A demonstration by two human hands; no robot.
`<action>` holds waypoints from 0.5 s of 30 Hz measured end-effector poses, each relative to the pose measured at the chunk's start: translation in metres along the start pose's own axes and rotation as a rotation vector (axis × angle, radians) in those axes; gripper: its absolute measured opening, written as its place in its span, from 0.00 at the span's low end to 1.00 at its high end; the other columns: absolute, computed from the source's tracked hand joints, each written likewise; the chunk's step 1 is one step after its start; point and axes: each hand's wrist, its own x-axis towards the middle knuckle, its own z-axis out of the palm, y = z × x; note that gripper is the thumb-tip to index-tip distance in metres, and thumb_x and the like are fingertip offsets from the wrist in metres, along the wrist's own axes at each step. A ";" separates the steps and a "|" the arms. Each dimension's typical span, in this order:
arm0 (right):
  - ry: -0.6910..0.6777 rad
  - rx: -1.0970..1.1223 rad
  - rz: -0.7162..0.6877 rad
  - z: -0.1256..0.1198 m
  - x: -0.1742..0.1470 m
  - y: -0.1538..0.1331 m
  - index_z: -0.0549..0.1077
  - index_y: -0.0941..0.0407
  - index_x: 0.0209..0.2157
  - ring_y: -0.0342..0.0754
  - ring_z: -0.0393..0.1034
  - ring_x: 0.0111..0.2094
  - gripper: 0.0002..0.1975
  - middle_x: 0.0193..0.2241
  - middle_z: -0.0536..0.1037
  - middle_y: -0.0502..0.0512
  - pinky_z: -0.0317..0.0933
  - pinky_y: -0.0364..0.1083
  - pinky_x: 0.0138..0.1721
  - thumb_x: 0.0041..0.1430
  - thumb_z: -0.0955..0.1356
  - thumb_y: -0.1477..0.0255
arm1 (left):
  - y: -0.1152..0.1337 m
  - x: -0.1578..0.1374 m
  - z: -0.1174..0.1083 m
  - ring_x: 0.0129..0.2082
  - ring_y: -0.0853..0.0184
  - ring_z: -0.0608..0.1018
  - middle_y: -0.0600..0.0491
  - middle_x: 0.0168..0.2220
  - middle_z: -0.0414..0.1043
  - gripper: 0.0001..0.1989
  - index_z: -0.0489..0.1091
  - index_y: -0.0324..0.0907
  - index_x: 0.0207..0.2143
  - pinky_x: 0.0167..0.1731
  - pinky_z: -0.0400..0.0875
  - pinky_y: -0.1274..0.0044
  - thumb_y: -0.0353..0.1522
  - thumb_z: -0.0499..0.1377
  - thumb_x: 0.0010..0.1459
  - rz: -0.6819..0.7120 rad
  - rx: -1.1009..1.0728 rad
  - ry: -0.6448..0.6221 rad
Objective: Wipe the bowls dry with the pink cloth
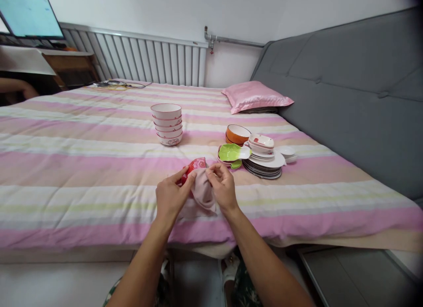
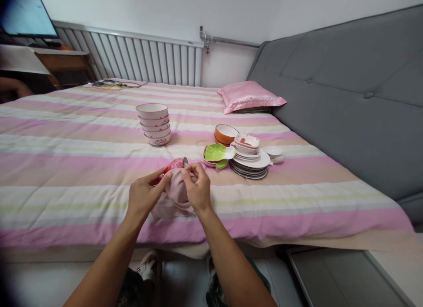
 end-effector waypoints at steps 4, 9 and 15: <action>0.039 0.054 0.007 0.001 0.004 0.000 0.67 0.55 0.31 0.42 0.67 0.31 0.09 0.29 0.70 0.49 0.62 0.40 0.33 0.53 0.68 0.65 | 0.003 -0.002 0.000 0.34 0.60 0.80 0.48 0.34 0.79 0.22 0.77 0.44 0.42 0.36 0.72 0.72 0.48 0.59 0.50 0.013 -0.054 0.022; 0.089 0.090 -0.006 0.003 0.003 0.001 0.69 0.56 0.32 0.43 0.69 0.33 0.09 0.30 0.73 0.50 0.63 0.41 0.36 0.53 0.69 0.66 | 0.003 -0.005 0.006 0.34 0.62 0.80 0.49 0.35 0.79 0.19 0.77 0.43 0.38 0.38 0.74 0.72 0.45 0.62 0.48 -0.032 -0.209 0.051; 0.038 0.099 0.058 0.004 -0.002 -0.002 0.68 0.55 0.40 0.45 0.72 0.31 0.14 0.31 0.77 0.52 0.63 0.42 0.32 0.54 0.68 0.63 | -0.003 -0.002 0.016 0.35 0.64 0.79 0.48 0.38 0.76 0.15 0.74 0.39 0.31 0.35 0.75 0.74 0.42 0.62 0.48 0.025 -0.401 0.100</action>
